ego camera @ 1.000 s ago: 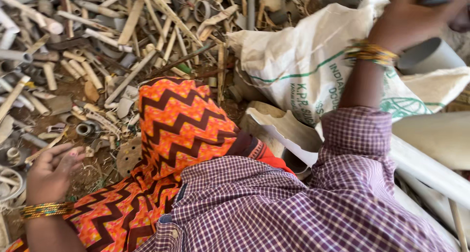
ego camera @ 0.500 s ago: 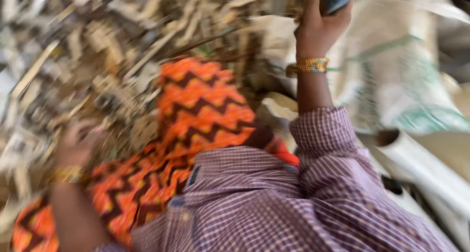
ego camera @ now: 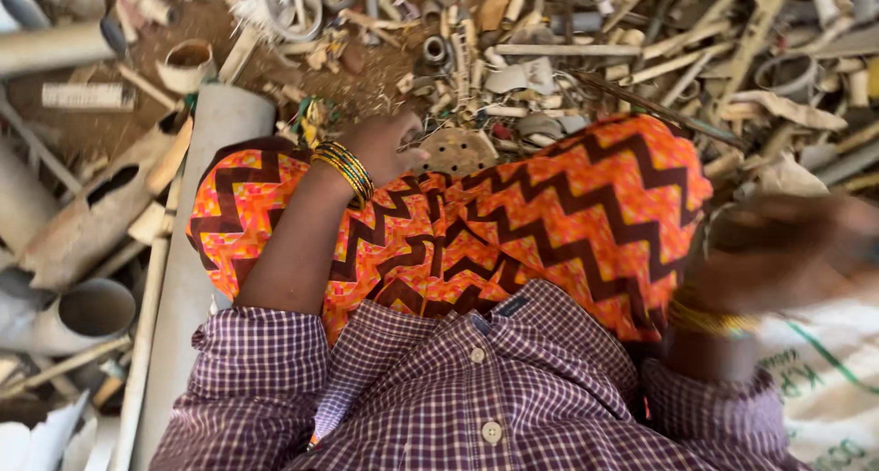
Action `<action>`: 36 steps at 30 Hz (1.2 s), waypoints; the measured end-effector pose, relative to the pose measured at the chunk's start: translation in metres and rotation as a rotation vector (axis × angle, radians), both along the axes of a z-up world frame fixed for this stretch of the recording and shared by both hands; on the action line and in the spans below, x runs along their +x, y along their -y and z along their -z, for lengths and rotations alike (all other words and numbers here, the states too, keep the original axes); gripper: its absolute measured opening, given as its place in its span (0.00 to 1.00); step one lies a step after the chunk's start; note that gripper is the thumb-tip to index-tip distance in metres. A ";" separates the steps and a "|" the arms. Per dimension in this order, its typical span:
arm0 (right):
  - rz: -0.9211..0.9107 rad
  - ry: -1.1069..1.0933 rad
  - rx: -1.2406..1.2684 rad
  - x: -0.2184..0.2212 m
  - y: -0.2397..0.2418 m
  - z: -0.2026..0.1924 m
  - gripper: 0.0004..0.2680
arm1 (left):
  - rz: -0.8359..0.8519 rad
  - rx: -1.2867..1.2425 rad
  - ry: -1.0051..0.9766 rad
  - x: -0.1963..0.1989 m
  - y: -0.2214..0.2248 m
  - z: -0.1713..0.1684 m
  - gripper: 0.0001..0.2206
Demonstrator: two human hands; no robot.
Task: The person sits on the ground among a pile of scrap and uses a hacksaw to cut a small PVC pipe piece and deburr the inside of a PVC pipe connector.
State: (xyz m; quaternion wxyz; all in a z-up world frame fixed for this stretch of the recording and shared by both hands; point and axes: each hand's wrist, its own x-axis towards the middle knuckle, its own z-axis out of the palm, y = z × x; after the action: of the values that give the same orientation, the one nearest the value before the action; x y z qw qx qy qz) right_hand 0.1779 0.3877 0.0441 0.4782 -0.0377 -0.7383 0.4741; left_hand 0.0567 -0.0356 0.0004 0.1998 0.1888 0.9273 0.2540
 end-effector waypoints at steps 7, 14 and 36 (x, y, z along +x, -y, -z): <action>-0.196 0.161 -0.141 -0.014 -0.034 -0.010 0.14 | -0.024 0.042 -0.032 0.020 0.021 -0.022 0.20; -0.100 0.297 -0.155 0.003 0.008 -0.014 0.10 | -0.045 0.124 -0.132 0.040 0.037 -0.039 0.22; -1.045 1.850 0.128 -0.064 0.036 0.012 0.30 | -0.201 0.043 0.255 -0.013 0.001 -0.030 0.33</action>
State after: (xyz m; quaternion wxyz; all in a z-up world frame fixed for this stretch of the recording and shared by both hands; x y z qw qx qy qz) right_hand 0.1139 0.3515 0.0325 -0.5305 -0.0366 -0.7629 0.3678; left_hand 0.0433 -0.0370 0.0300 0.2853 0.0654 0.9031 0.3144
